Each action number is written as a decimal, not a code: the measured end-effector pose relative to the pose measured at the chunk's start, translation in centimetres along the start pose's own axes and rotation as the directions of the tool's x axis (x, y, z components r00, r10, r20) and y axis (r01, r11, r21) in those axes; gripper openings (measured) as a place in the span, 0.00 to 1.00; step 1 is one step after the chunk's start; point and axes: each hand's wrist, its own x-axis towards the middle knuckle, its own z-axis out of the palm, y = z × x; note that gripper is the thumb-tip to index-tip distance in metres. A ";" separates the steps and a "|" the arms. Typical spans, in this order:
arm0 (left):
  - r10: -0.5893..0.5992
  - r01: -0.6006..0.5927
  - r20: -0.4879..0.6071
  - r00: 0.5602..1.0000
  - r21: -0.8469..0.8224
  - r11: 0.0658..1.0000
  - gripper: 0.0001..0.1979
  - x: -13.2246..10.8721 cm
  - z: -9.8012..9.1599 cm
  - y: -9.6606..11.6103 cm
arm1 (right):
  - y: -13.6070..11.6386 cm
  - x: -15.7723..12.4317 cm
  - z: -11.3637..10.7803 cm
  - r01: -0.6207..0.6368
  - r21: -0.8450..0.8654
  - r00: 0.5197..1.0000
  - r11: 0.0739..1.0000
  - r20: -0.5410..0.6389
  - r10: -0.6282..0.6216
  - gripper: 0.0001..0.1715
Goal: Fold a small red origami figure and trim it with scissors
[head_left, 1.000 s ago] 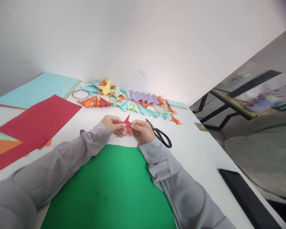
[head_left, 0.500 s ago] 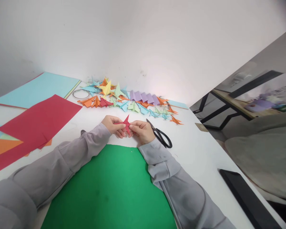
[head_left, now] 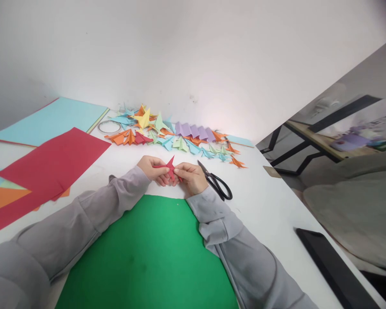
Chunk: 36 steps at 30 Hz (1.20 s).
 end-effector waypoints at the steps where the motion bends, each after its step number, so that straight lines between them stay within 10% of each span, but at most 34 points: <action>1: 0.013 -0.013 -0.006 1.000 0.006 1.000 0.08 0.0 0.0 -0.1 | 0.0 0.0 0.0 -0.003 -0.001 1.000 1.000 0.001 0.003 0.11; 36: -0.002 0.002 0.051 0.999 -0.002 1.000 0.14 0.0 -0.1 -0.2 | 0.0 0.0 0.0 0.069 -0.098 0.997 0.993 0.033 -0.067 0.16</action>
